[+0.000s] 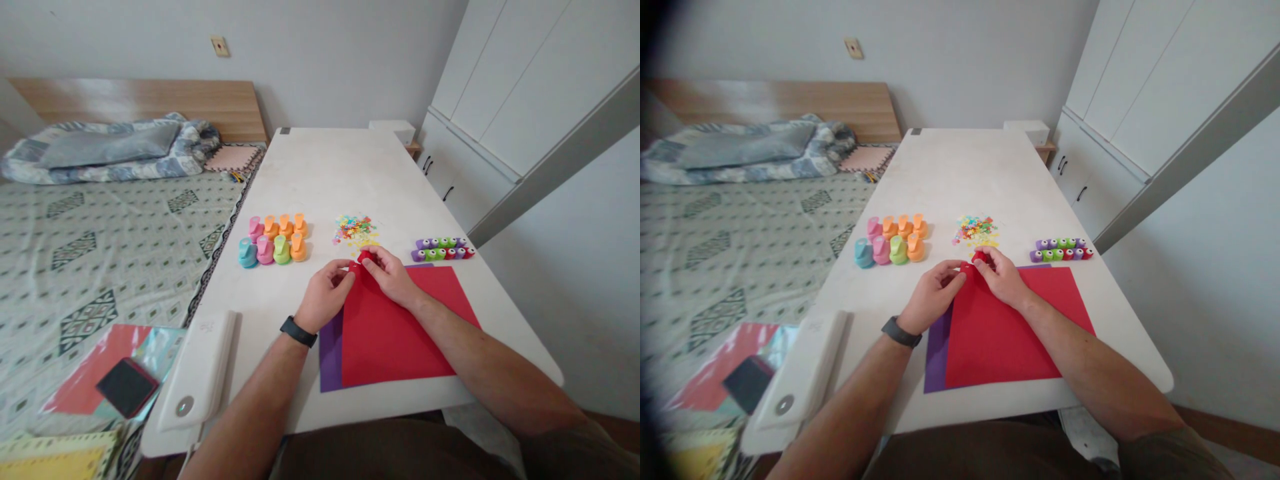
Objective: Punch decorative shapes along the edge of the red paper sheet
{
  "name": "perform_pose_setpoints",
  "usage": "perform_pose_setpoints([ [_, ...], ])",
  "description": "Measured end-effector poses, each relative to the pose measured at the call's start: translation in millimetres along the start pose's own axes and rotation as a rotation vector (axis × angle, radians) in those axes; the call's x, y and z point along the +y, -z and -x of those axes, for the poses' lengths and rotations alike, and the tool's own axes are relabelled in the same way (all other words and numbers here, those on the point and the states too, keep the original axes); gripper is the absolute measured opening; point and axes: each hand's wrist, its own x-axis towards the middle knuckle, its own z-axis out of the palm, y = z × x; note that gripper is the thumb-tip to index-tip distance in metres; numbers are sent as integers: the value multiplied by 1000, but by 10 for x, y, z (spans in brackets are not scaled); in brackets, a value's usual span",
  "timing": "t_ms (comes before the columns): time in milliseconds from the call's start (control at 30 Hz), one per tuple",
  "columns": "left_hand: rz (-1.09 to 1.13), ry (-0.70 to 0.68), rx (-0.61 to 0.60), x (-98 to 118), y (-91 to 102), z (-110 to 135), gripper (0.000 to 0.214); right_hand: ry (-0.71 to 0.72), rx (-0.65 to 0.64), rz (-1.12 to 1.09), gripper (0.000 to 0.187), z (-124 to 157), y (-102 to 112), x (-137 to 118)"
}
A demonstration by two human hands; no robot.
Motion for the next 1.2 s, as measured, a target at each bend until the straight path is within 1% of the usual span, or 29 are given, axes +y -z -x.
perform_pose_setpoints([
  [333,-1,-2,19,-66,-26,-22,32,34,0,19,35,2,11,50],
  [500,21,5,8,-86,-38,-20,30,40,4,33,34,10,-2,39],
  [733,5,15,22,-52,-40,-20,34,80,13,100,33,11,-16,38],
  [800,41,63,13,-46,-45,-26,37,75,20,103,33,9,-21,45],
  [900,155,143,-15,-69,-61,-37,42,66,34,94,34,12,-32,59],
  [1033,251,156,-9,-90,-85,-44,40,68,46,90,34,19,-44,79],
  [1200,364,176,-19,-22,-101,-26,33,77,58,90,34,17,-40,71],
])
